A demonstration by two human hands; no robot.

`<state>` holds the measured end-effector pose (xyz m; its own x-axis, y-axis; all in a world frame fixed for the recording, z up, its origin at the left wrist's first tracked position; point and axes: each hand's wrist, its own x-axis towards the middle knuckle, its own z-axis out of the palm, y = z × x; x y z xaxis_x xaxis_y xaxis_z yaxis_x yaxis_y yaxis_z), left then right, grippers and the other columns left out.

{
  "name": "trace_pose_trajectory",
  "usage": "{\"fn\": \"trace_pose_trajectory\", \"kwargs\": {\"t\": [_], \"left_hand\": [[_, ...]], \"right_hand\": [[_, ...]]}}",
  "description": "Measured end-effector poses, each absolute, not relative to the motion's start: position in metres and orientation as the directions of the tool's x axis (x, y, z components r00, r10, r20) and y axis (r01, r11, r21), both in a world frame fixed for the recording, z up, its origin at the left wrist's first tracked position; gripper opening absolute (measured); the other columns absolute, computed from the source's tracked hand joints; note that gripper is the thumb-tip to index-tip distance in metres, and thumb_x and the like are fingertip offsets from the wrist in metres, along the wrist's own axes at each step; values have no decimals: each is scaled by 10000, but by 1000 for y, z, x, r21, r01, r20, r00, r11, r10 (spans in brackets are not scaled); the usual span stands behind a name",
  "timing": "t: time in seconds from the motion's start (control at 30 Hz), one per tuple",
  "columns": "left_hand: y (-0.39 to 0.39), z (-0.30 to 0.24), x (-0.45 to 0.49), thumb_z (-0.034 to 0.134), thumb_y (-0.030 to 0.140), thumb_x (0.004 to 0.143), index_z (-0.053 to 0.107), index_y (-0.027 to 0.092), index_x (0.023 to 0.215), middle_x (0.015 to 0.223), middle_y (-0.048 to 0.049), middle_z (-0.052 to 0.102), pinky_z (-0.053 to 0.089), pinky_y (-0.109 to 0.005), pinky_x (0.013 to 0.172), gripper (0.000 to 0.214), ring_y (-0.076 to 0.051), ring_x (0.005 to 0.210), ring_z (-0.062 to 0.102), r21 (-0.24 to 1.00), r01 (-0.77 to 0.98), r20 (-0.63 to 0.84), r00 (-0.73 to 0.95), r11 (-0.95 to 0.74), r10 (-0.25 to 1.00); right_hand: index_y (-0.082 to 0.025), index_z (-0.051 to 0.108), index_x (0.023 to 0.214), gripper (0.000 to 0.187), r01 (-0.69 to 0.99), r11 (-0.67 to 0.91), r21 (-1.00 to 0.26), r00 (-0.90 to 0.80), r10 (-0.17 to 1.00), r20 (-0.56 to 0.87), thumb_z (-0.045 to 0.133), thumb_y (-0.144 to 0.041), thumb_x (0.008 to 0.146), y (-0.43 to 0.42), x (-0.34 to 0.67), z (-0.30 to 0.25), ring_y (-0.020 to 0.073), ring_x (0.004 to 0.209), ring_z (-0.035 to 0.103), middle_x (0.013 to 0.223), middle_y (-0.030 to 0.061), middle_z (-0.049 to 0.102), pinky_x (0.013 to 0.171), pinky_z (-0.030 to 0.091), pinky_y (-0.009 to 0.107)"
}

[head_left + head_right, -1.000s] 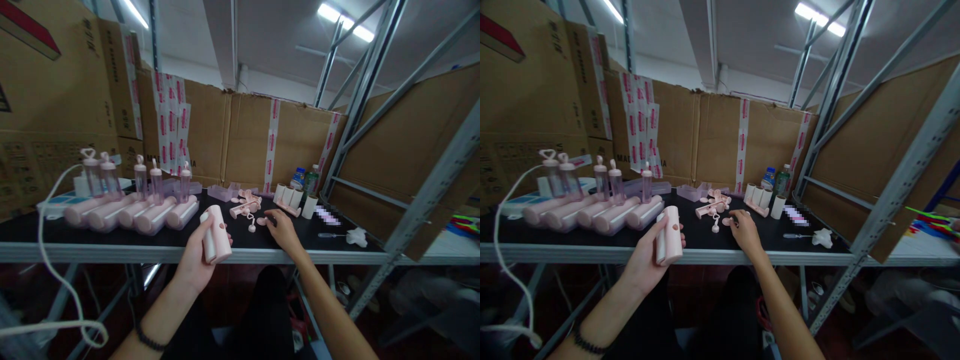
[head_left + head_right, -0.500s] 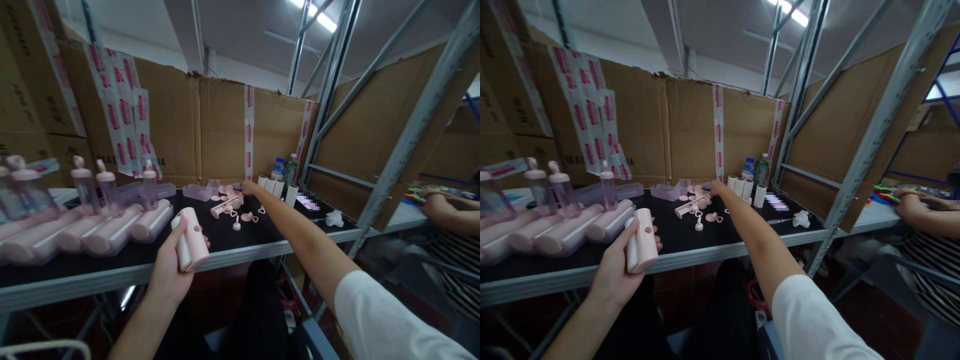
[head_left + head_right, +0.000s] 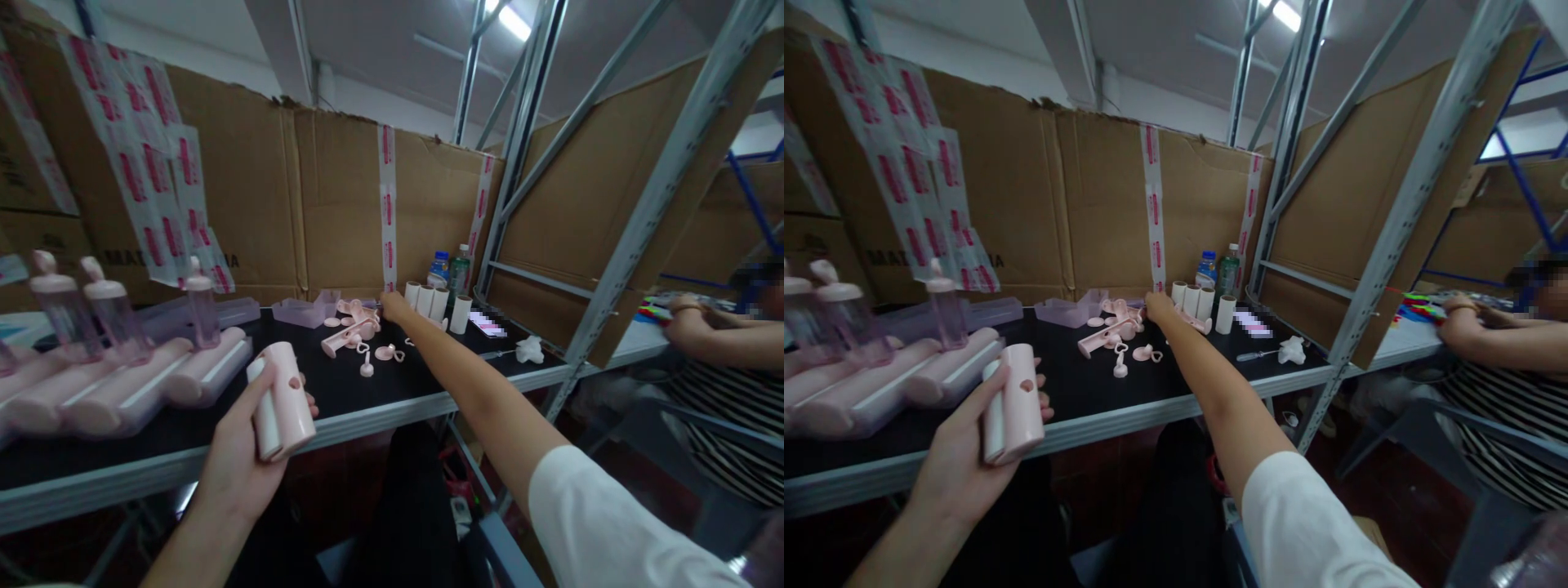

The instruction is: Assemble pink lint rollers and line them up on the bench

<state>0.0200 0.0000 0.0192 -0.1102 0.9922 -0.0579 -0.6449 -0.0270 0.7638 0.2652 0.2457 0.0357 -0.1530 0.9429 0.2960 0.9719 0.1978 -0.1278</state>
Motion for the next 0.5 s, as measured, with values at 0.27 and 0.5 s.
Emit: {"fn": "trace_pose_trajectory", "kwargs": {"t": [0.27, 0.5], "left_hand": [[15, 26, 21, 570, 171, 931, 734, 173, 1073, 831, -38, 741, 628, -247, 514, 217, -164, 580, 699, 861, -506, -50, -189, -54, 981], [52, 14, 14, 641, 174, 861, 758, 240, 1110, 842, -12, 772, 632, -260, 534, 284, -177, 615, 705, 899, -437, -52, -135, -13, 989]], "right_hand": [[-141, 648, 1274, 348, 990, 143, -22, -131, 953, 275, 671, -360, 1004, 273, 267, 36, 275, 1210, 630, 1331, 122, 635, 1033, 528, 503], [-140, 675, 1202, 296, 991, 131, -33, -119, 963, 241, 676, -359, 1002, 277, 267, 35, 248, 1131, 671, 1235, 97, 684, 996, 553, 482]]}}
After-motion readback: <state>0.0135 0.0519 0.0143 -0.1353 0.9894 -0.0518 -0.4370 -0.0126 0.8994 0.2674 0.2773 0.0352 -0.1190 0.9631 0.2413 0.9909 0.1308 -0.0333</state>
